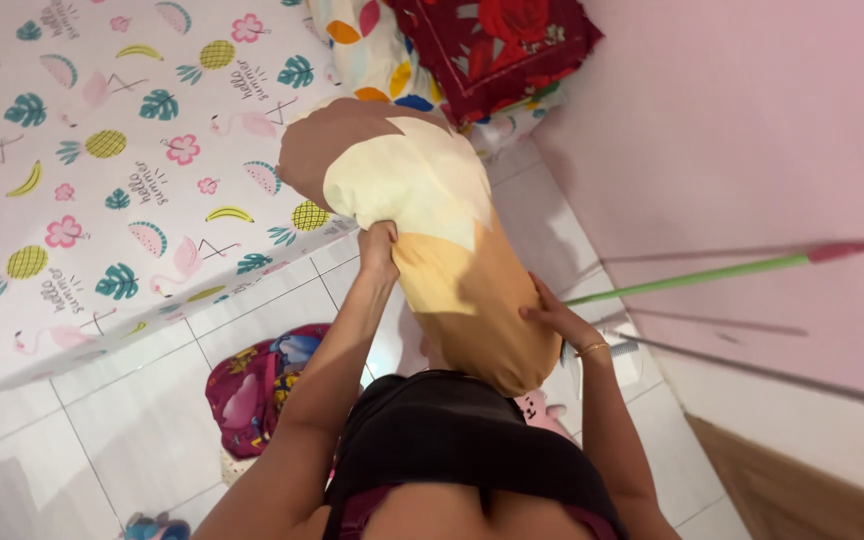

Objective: Put a cover on a bolster and organize items including diapers into a plastic bag in a bedroom.

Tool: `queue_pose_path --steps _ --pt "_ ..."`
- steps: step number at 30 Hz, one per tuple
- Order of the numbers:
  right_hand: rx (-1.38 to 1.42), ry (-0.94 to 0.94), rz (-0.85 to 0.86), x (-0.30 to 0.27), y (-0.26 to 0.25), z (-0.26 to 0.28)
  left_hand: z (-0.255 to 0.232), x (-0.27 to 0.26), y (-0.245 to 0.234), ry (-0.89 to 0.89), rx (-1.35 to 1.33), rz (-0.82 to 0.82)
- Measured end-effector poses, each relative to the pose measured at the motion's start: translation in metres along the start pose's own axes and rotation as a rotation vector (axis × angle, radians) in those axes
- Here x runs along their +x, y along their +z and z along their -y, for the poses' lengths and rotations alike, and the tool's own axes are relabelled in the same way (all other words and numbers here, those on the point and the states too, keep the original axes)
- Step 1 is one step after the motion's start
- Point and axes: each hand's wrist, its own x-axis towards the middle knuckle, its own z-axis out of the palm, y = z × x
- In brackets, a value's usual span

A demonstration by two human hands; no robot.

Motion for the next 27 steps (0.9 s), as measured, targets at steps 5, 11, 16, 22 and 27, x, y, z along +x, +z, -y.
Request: queue_pose_path --steps 5,11,16,22,27 --pt "-0.147 -0.167 0.177 0.043 -0.003 0.026 0.001 0.067 -0.001 0.036 0.034 -0.105" --pt "-0.379 -0.150 0.039 0.083 0.037 0.032 -0.018 0.076 0.025 0.106 0.049 -0.136" --pt "-0.359 -0.108 -0.051 0.105 0.038 0.050 -0.034 0.095 0.029 0.178 0.115 -0.210" --pt "-0.338 -0.130 -0.110 0.147 0.036 0.089 -0.039 0.176 0.010 0.147 0.076 -0.192" --pt "-0.354 -0.109 -0.085 0.198 0.052 0.133 -0.104 0.191 0.028 0.157 0.114 -0.239"
